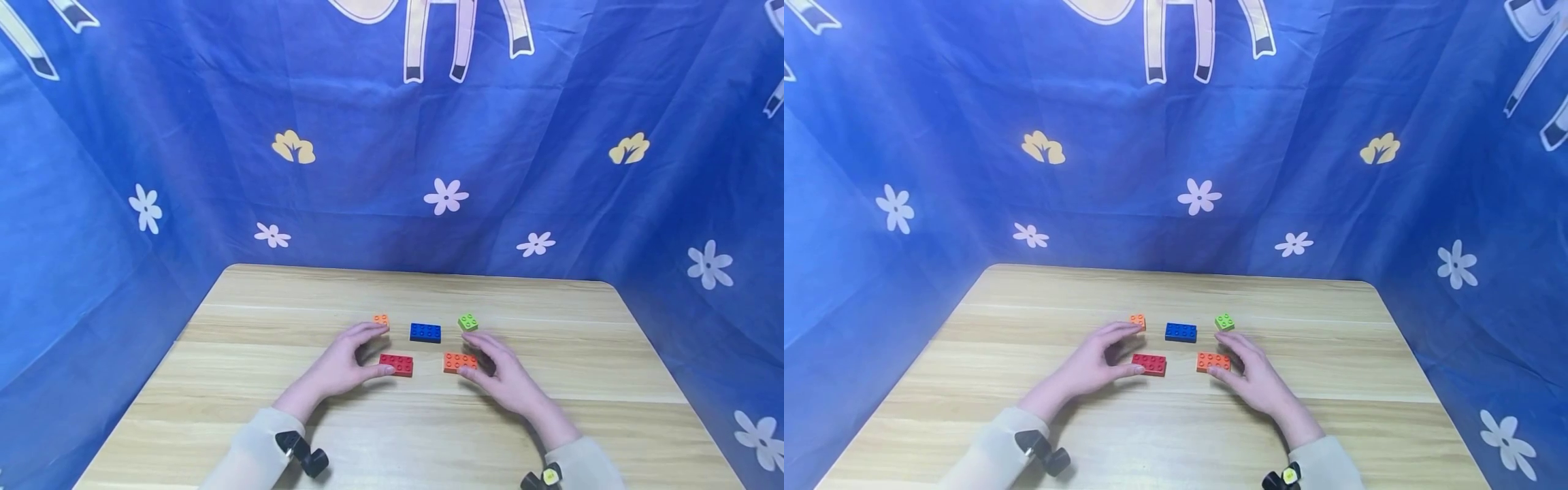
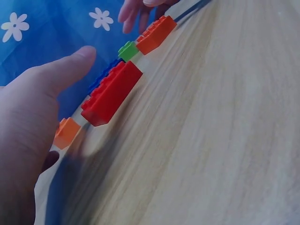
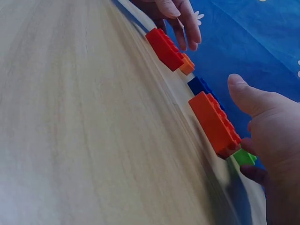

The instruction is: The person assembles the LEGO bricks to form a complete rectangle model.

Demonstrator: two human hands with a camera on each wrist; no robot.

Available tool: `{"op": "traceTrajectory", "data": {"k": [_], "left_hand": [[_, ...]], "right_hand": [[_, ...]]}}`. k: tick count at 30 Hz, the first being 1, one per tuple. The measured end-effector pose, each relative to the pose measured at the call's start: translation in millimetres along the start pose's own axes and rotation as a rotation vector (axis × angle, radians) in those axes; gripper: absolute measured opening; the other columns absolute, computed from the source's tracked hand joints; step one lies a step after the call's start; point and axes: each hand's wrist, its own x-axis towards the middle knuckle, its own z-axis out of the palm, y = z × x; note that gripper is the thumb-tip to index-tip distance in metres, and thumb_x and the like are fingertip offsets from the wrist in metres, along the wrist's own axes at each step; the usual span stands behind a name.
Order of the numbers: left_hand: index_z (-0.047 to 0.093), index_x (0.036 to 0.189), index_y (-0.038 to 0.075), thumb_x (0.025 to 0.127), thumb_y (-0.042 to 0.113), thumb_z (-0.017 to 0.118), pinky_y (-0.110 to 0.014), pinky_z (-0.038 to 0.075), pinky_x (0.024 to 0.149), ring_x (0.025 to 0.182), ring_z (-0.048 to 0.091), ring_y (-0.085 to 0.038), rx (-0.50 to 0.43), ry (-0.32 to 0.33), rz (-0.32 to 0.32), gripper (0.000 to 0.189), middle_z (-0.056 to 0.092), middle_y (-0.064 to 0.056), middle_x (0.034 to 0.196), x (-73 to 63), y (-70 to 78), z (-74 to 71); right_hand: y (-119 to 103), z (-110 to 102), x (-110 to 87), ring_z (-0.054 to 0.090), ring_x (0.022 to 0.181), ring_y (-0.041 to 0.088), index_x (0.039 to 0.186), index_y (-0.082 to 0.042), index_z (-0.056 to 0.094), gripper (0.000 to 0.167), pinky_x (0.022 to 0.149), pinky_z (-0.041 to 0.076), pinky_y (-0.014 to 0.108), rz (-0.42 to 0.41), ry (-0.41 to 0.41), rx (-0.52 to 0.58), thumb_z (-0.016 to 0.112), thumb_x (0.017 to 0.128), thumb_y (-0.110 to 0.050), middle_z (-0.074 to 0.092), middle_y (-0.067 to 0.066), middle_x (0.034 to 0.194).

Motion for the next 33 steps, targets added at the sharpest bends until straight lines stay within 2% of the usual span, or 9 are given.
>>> {"op": "traceTrajectory", "data": {"k": [6,12,18,21,26,33], "left_hand": [[0.066,0.144,0.011,0.078,0.052,0.092,-0.053,0.033,0.121,0.141,0.052,-0.028,-0.058,-0.002,-0.019,0.082,0.062,-0.001,0.148,0.3,-2.3,4.7],[0.073,0.134,0.01,0.079,0.048,0.093,-0.05,0.037,0.119,0.133,0.059,-0.024,-0.067,-0.008,-0.02,0.07,0.07,0.003,0.135,0.6,-3.6,8.5],[0.078,0.127,0.012,0.08,0.044,0.094,-0.049,0.04,0.117,0.131,0.061,-0.024,-0.07,-0.013,-0.033,0.058,0.074,0.004,0.127,1.2,-2.2,9.7],[0.08,0.123,0.013,0.082,0.04,0.093,-0.045,0.046,0.112,0.123,0.064,-0.019,-0.081,-0.022,-0.027,0.051,0.075,0.008,0.12,1.7,-2.5,10.3],[0.082,0.116,0.015,0.085,0.033,0.092,-0.038,0.054,0.099,0.107,0.067,-0.009,-0.094,-0.034,0.006,0.037,0.075,0.014,0.11,2.4,-3.7,11.3],[0.083,0.114,0.017,0.087,0.033,0.09,-0.038,0.054,0.096,0.103,0.067,-0.007,-0.08,-0.05,0.007,0.032,0.074,0.016,0.107,4.1,-2.5,11.1]], "right_hand": [[6.6,4.6,1.2,0.062,0.129,0.027,0.142,-0.004,0.065,0.059,0.112,0.046,0.049,-0.009,0.056,0.024,0.085,0.092,-0.029,0.067,0.005,0.141],[12.5,8.6,0.6,0.066,0.123,0.028,0.13,-0.002,0.073,0.047,0.109,0.049,0.037,-0.032,0.083,0.035,0.087,0.09,-0.021,0.072,0.008,0.131],[12.0,11.1,1.4,0.068,0.12,0.026,0.125,-0.004,0.076,0.04,0.107,0.051,0.047,0.006,0.069,0.054,0.086,0.091,-0.025,0.074,0.001,0.126],[12.3,11.3,1.9,0.068,0.119,0.023,0.122,-0.006,0.078,0.038,0.107,0.051,0.05,0.029,0.054,0.05,0.086,0.092,-0.027,0.075,-0.001,0.124],[12.9,10.0,3.7,0.068,0.118,0.019,0.119,-0.009,0.08,0.035,0.108,0.05,0.049,0.078,0.018,0.048,0.086,0.092,-0.03,0.075,-0.005,0.121],[10.7,8.9,5.8,0.068,0.116,0.018,0.117,-0.013,0.081,0.03,0.109,0.049,0.049,0.105,-0.01,0.054,0.086,0.091,-0.028,0.075,-0.008,0.118]]}}
